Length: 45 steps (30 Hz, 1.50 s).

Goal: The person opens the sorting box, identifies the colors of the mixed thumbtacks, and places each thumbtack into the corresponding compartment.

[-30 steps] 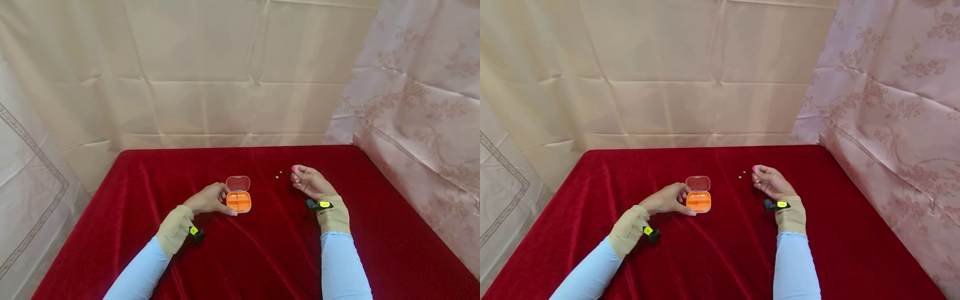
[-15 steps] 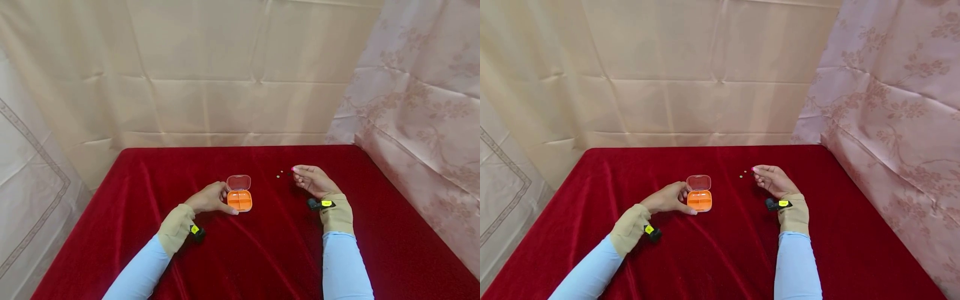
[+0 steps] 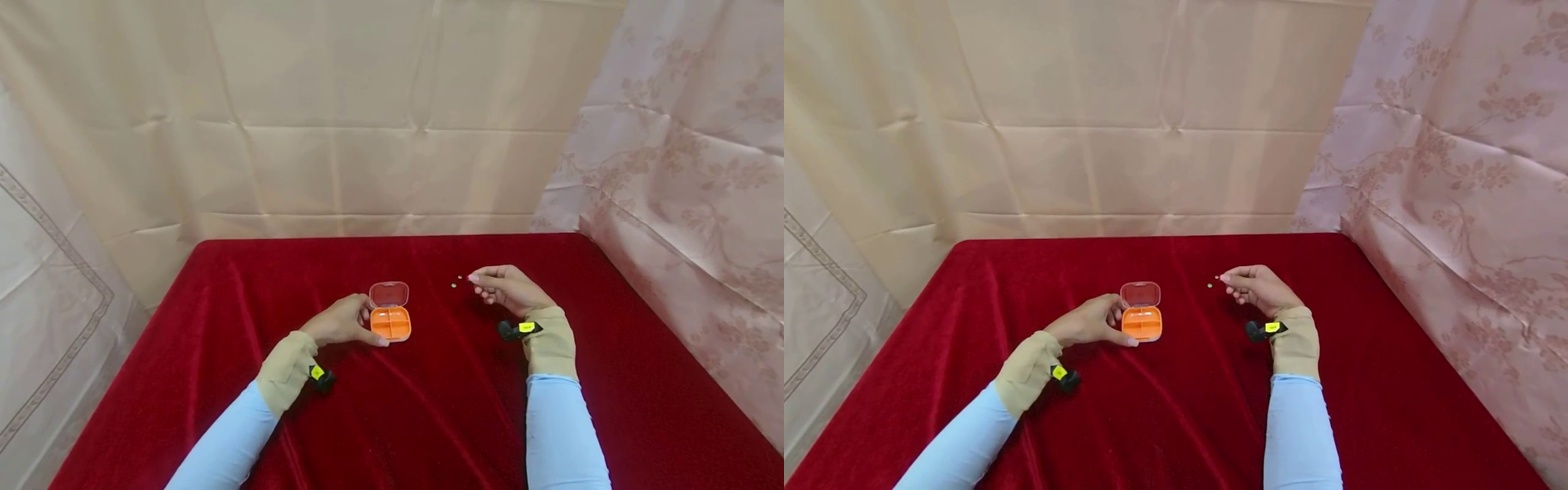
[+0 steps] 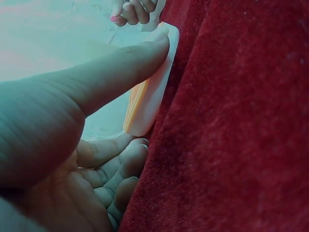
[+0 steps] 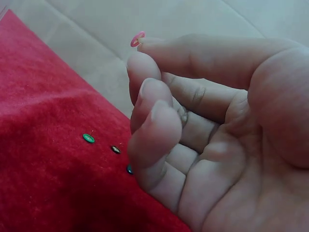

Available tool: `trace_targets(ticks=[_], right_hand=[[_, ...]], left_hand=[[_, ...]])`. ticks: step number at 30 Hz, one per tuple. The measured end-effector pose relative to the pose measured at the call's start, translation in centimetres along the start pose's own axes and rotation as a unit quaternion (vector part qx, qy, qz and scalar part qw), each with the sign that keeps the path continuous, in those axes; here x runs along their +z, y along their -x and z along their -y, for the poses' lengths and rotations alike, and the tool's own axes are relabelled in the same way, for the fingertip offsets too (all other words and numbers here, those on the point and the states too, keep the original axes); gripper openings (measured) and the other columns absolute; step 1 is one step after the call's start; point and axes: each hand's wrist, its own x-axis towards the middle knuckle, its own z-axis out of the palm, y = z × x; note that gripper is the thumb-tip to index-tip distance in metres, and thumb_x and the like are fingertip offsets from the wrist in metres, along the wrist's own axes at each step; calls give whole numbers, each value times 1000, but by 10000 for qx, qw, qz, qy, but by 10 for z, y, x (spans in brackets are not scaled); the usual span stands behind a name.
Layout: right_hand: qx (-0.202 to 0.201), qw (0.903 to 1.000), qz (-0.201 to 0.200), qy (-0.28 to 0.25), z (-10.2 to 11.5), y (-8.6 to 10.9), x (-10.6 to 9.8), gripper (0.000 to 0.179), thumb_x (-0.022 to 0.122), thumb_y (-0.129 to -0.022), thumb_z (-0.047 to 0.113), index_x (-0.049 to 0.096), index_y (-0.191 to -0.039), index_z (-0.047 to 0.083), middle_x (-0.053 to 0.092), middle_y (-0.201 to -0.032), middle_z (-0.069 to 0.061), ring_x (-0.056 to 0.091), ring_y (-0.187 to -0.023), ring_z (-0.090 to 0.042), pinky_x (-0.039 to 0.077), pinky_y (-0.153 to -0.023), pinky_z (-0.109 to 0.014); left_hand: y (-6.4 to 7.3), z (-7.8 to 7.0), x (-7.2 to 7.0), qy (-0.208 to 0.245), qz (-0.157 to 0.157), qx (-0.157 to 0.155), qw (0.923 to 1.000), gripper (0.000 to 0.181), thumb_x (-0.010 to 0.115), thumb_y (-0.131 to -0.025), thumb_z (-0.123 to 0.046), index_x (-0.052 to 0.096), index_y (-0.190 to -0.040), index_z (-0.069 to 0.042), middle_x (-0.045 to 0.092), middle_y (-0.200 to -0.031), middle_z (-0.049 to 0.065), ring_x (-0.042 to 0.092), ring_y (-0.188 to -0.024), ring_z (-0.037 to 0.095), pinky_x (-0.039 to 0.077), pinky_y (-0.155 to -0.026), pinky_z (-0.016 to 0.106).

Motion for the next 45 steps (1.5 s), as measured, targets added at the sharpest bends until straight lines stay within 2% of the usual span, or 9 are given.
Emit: trace_targets(ticks=[7,11,22,27,31,45], right_hand=[[96,9976,20,679,9,0,4,41,64,-102,10,53,-124,-22,66,-82,-4,58,-71,-10,47,-60,-22],[125,9957,122,906,11,-1,6,39,66,-101,11,55,-121,-21,65,-81,-4,56,-70,-11,45,-59,-23],[326,9890,71,1443,10,-5,10,39,70,-99,14,59,-121,-17,66,-79,-3,57,-70,-12,46,-60,-24],[257,9842,161,1743,14,-3,14,38,67,-101,14,60,-122,-17,67,-84,-6,57,-73,-14,46,-62,-26],[191,9793,272,1997,18,-2,18,37,66,-101,15,61,-121,-16,67,-87,-7,57,-75,-15,47,-63,-27],[197,9718,415,2312,19,-5,26,35,69,-100,18,66,-116,-13,69,-87,-8,59,-75,-18,49,-64,-29]], left_hand=[[0,0,0,60,-70,-89,9999,63,96,-72,-27,60,-118,-3,57,-96,6,52,-86,18,45,-76,31],[0,1,0,44,-106,-139,9998,63,96,-73,-29,59,-118,-3,58,-96,6,52,-86,18,45,-76,31],[-1,3,0,168,-124,-265,9994,65,95,-74,-27,58,-121,-2,58,-99,6,53,-89,19,46,-78,31],[-1,2,0,252,-131,-345,9990,65,95,-74,-25,57,-121,-2,58,-100,6,53,-90,19,46,-79,31],[-1,3,-1,219,-127,-270,9993,65,96,-73,-24,57,-120,-1,58,-99,7,54,-88,19,47,-79,31],[-2,4,-2,132,-19,-257,9996,68,96,-73,-24,56,-122,-1,58,-103,7,54,-94,20,48,-84,31]])
